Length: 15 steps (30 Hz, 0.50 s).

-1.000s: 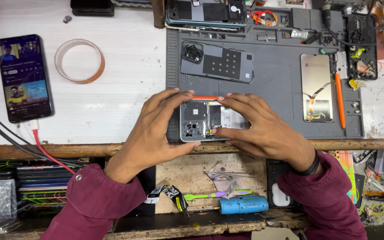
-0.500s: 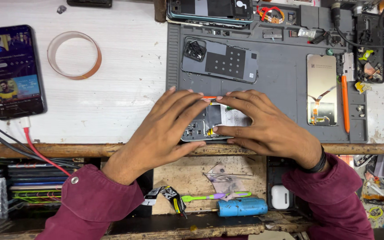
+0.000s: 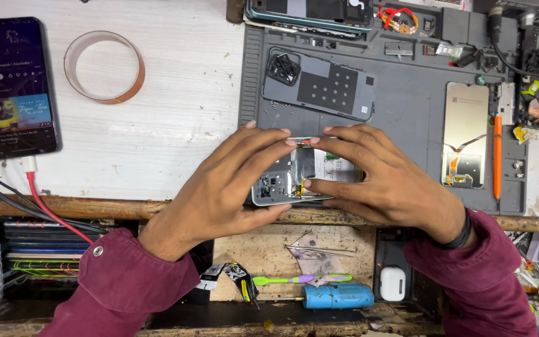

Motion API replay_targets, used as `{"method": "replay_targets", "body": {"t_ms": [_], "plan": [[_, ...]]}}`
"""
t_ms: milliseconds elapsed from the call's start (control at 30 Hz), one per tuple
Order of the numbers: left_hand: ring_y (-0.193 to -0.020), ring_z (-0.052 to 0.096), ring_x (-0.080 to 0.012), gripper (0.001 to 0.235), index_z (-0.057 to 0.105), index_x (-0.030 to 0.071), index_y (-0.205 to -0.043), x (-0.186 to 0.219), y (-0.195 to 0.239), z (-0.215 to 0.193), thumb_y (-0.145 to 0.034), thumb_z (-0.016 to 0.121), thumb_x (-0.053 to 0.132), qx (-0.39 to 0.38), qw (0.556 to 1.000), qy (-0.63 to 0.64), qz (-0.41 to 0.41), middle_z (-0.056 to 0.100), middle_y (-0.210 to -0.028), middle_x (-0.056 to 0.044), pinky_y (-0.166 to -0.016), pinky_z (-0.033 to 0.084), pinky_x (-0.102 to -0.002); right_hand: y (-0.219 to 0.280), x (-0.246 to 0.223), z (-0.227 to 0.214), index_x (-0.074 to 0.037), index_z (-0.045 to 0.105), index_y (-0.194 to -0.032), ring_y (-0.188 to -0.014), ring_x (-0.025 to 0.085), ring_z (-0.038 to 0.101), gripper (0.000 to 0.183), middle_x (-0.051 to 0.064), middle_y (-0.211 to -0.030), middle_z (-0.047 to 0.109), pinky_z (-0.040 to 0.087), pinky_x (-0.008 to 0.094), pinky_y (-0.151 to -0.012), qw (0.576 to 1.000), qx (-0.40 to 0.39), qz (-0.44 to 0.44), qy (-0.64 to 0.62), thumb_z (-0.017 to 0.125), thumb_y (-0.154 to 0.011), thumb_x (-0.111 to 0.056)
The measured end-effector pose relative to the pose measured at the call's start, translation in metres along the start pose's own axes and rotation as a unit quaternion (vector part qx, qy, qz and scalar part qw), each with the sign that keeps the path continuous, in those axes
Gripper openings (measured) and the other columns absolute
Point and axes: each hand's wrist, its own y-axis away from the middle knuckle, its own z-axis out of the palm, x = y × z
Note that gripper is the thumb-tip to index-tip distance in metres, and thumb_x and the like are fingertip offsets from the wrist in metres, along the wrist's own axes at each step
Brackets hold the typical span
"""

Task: The person reassembles a smartphone by inserting the battery, connecting internal cables, and securing the back cover. They use a screwdriver and tweezers to fasten screws and adjust components, then inspect the device before placing it on the workbench.

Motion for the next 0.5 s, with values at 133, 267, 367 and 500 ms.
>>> {"method": "replay_targets", "body": {"t_ms": [133, 267, 367, 500], "plan": [[-0.134, 0.056, -0.0330, 0.083, 0.048, 0.005, -0.145, -0.0012, -0.0021, 0.0032, -0.079, 0.089, 0.035, -0.024, 1.000, -0.014, -0.013, 0.054, -0.144, -0.017, -0.122, 0.040, -0.056, 0.0049, 0.0005, 0.0004, -0.021, 0.074, -0.120, -0.132, 0.040, 0.051, 0.042, 0.016, -0.140, 0.055, 0.044, 0.053, -0.108, 1.000, -0.016, 0.004, 0.016, 0.081, -0.080, -0.030], [-0.134, 0.054, -0.0345, 0.081, 0.051, 0.005, -0.142, -0.0027, -0.0032, 0.0061, -0.077, 0.089, 0.038, -0.035, 0.999, -0.032, -0.016, 0.054, -0.140, -0.016, -0.121, 0.037, -0.056, 0.0072, -0.0005, 0.0001, -0.021, 0.075, -0.118, -0.131, 0.038, 0.053, 0.038, 0.014, -0.140, 0.055, 0.045, 0.052, -0.107, 0.999, -0.025, 0.012, 0.037, 0.080, -0.082, -0.029], [-0.134, 0.054, -0.0350, 0.074, 0.053, 0.009, -0.140, -0.0029, -0.0030, 0.0066, -0.080, 0.087, 0.037, -0.049, 0.998, -0.029, -0.017, 0.051, -0.142, -0.016, -0.122, 0.038, -0.056, 0.0079, -0.0013, -0.0003, -0.021, 0.075, -0.119, -0.129, 0.037, 0.053, 0.038, 0.013, -0.139, 0.055, 0.045, 0.052, -0.106, 0.998, -0.026, 0.008, 0.056, 0.080, -0.083, -0.031], [-0.134, 0.053, -0.0371, 0.063, 0.057, 0.016, -0.140, -0.0037, -0.0028, 0.0057, -0.086, 0.084, 0.036, -0.061, 0.998, -0.024, -0.003, 0.047, -0.145, -0.017, -0.122, 0.038, -0.058, 0.0071, 0.0007, 0.0006, -0.021, 0.076, -0.119, -0.128, 0.037, 0.054, 0.039, 0.012, -0.139, 0.055, 0.045, 0.052, -0.105, 0.997, -0.021, -0.002, 0.070, 0.080, -0.082, -0.033]]}}
